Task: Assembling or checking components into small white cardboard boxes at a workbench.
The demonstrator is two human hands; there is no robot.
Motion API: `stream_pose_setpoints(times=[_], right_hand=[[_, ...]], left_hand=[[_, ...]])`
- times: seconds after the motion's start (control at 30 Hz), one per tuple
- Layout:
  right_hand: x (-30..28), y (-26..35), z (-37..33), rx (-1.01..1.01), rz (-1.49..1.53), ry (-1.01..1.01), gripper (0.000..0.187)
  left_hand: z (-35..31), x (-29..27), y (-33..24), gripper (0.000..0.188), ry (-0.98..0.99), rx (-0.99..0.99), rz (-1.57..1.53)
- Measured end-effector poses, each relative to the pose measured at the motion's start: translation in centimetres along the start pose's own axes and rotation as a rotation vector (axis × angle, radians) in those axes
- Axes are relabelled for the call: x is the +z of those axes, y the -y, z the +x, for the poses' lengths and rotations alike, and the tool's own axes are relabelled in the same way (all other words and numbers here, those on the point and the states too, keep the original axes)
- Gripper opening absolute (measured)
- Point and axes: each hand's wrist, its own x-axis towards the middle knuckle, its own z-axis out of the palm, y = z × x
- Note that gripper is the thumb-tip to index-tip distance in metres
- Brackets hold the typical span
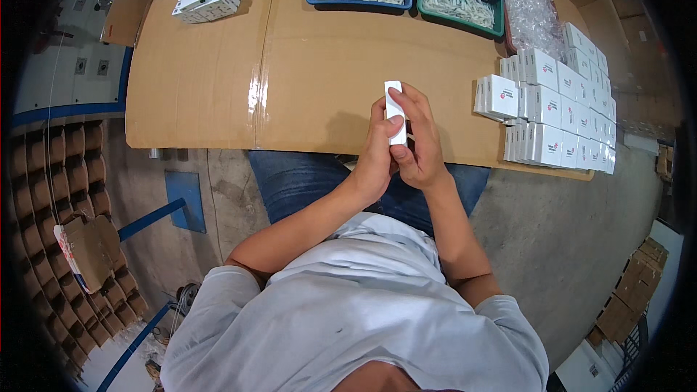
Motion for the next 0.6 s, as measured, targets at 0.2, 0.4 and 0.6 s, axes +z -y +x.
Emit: stream_pose_setpoints(times=[0.2,0.4,0.6], right_hand=[[0.3,-0.2,-0.2,-0.054,-0.063,0.000,0.067],[0.4,0.1,-0.1,-0.036,-0.066,0.020,0.065],[0.5,0.4,-0.1,-0.046,-0.086,-0.005,0.063]], left_hand=[[0.3,-0.7,0.8,0.055,-0.007,0.025,0.016],[0.5,-1.2,1.8,0.054,-0.051,0.059,-0.010],[0.2,-0.9,1.3,0.051,-0.023,0.046,-0.002]])
